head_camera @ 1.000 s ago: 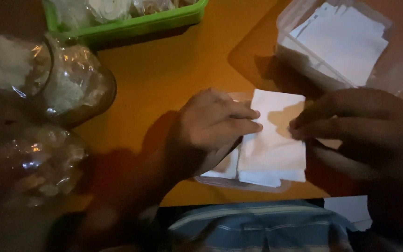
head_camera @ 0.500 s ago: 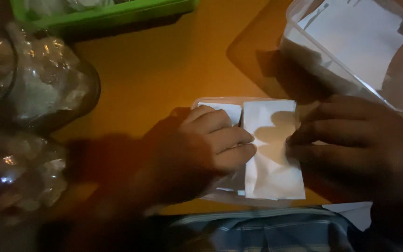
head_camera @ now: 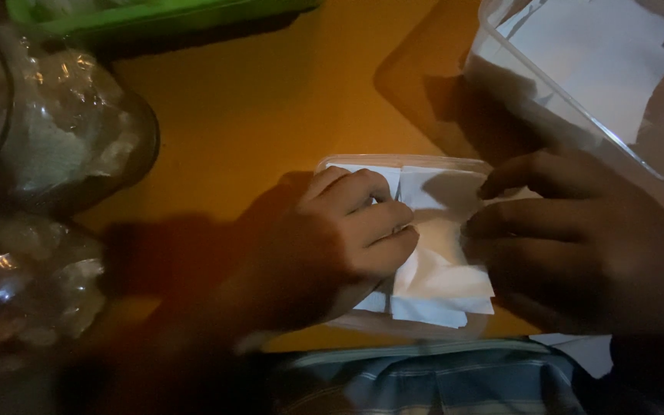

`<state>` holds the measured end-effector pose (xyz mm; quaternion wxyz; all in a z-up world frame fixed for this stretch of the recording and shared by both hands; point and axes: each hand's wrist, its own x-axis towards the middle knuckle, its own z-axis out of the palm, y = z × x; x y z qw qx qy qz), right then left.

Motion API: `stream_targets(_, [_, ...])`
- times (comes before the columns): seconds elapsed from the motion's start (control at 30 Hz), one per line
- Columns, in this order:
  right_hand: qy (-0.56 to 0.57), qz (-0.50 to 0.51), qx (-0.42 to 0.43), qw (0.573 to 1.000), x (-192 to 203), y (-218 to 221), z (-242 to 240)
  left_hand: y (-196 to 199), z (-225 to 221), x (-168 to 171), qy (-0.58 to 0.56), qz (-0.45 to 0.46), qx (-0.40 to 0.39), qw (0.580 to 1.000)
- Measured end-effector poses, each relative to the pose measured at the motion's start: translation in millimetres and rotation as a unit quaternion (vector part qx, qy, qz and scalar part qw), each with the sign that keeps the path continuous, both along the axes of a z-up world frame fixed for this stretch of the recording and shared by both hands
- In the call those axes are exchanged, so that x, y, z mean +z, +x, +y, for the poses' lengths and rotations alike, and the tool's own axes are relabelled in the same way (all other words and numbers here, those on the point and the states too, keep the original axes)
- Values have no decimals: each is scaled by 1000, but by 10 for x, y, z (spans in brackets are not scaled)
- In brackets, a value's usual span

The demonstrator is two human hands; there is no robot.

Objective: Folding white tissues and stacking them neatly into a clear plastic container

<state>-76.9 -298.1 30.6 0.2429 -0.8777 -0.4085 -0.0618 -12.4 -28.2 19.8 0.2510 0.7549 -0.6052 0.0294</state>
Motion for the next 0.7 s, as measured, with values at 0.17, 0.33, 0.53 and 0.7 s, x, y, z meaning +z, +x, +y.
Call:
stream_targets(0.17, [1, 17, 11, 1000, 116, 14, 106, 3, -18, 36, 13, -50, 7, 999])
stream_targets(0.33, [2, 39, 33, 999, 118, -50, 140, -36, -34, 17, -22, -25, 12, 999])
stream_targets(0.53, [-7, 102, 41, 994, 69, -78, 161, -47, -41, 6, -31, 13, 6, 999])
stream_targets(0.7, [14, 120, 74, 990, 42, -100, 149, -47, -29, 4, 13, -12, 21, 1000])
